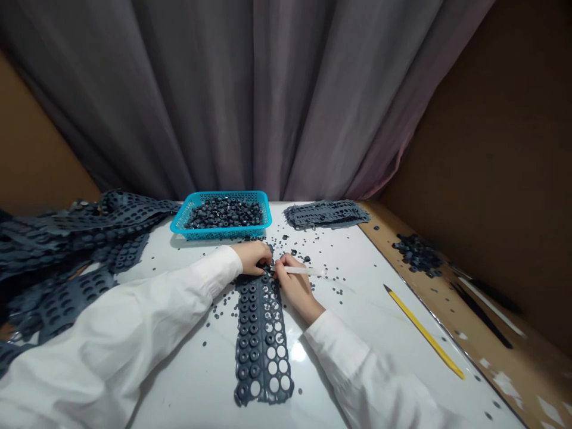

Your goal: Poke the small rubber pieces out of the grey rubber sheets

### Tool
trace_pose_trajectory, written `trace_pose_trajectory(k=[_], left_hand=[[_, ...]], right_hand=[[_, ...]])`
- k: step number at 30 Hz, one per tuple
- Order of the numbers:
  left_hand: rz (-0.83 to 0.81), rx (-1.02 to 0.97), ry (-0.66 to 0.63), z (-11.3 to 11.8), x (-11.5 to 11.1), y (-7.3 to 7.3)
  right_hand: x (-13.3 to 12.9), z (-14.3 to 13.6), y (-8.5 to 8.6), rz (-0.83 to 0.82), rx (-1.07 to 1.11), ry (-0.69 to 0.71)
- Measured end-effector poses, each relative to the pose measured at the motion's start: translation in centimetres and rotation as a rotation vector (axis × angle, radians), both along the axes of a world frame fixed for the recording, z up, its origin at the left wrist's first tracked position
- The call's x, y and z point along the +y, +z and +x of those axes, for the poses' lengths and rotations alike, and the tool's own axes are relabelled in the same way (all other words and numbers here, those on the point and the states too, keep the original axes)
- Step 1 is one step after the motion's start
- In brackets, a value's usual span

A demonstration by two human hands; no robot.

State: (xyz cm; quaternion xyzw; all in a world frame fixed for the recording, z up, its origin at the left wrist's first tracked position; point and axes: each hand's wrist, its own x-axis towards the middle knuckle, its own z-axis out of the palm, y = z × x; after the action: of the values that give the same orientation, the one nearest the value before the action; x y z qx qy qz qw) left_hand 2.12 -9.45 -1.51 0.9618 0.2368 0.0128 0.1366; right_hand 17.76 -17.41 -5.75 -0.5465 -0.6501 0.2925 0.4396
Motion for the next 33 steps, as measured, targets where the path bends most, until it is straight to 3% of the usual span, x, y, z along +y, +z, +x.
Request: trace_pose_trajectory(k=[11,21,28,30,33], left_hand=[[0.170,0.141,0.065,0.8,-1.4,-0.1],[0.133,0.081,0.070,0.8,-1.4,-0.5],[0.041,-0.062,0.089,-0.8,-0.2,-0.9],[0.019,-0.172,0.183,-2.0,0.3,-0.7],[-0.121,-0.520,0.468,-3.9,0.5,-0.5]], right_hand=[[-0.2,-0.2,0.4,0.022,-0.049,-0.023],[-0.3,-0.3,0.3,0.024,-0.072,-0.026],[-0.5,-0.3,0.5,0.022,-0.079,-0.030],[-0.5,-0.4,0.6,0.017,-0.085,-0.036],[-0.5,-0.4,0.6,0.008,-0.064,-0.031]])
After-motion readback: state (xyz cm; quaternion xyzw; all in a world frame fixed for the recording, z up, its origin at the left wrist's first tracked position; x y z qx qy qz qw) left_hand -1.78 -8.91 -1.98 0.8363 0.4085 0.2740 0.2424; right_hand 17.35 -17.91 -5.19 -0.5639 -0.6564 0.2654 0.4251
